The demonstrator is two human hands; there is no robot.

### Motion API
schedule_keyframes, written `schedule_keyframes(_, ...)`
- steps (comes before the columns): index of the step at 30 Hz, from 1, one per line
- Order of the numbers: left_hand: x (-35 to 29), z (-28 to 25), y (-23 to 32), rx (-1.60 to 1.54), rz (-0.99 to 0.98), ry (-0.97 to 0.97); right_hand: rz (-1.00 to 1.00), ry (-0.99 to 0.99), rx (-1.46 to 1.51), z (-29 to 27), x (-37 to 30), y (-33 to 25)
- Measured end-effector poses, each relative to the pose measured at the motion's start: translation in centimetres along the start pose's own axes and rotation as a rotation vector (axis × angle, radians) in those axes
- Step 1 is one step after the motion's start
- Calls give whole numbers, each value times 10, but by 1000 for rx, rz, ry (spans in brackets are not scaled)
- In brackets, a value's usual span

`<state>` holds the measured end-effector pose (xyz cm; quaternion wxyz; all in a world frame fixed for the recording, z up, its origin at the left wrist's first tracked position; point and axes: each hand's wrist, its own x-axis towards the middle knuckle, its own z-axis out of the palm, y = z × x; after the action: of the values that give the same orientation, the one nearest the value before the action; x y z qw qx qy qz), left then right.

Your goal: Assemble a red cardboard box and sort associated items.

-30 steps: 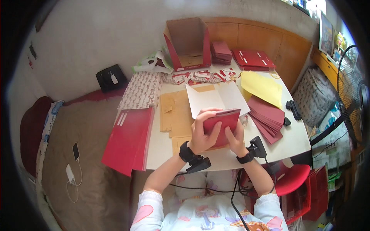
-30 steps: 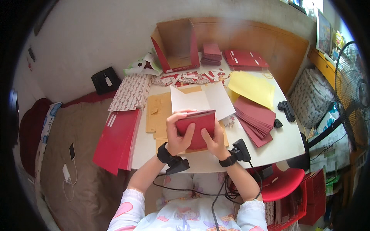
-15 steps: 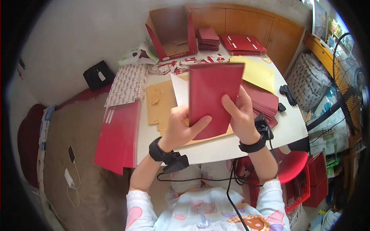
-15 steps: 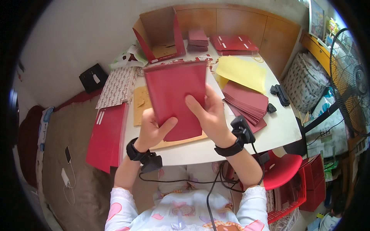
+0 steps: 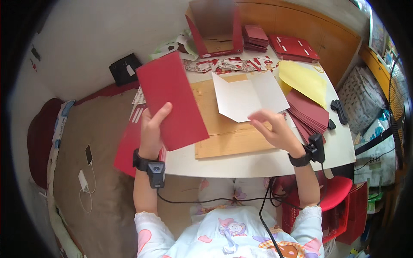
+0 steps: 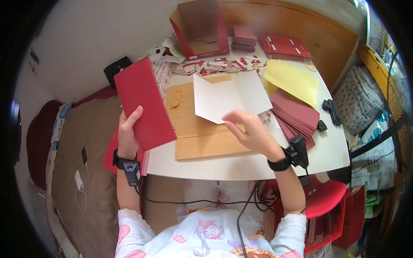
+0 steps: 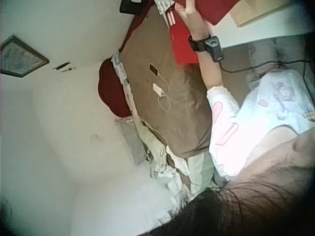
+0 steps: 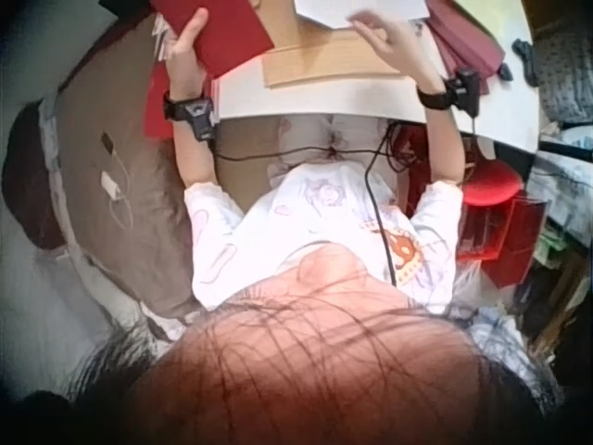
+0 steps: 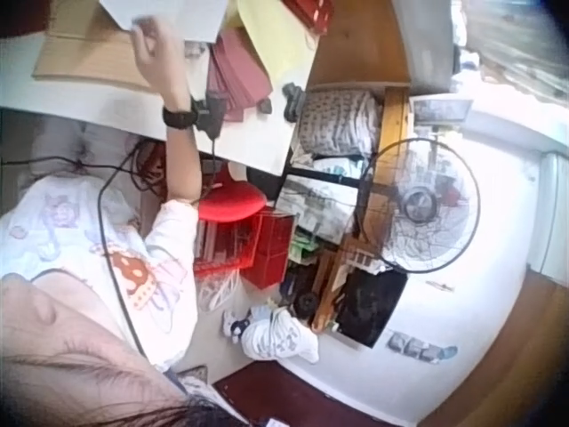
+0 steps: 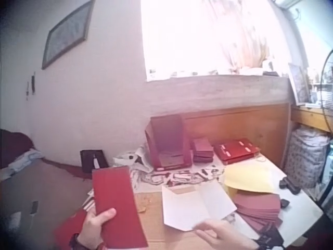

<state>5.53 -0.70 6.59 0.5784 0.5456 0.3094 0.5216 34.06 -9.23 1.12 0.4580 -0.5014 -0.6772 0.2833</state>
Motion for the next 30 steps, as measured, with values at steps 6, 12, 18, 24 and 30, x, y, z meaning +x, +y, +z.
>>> schedule_keyframes(6,-10,-41,-11,-43,-59,129,-180,-86,-576,-3,-41,34)
schedule_keyframes(12,-19,-47,-24,-84,-121,155,-197,-122,-711,4,-56,26)
schedule_keyframes(18,-23,-48,-27,-131,-103,115,-273,-141,-781,10,-63,20)
schedule_keyframes(24,-24,-50,-28,-117,-98,121,-324,-112,-718,3,-56,21)
schedule_keyframes(30,-28,-45,-27,-131,-115,128,-185,-103,-570,-3,-51,19)
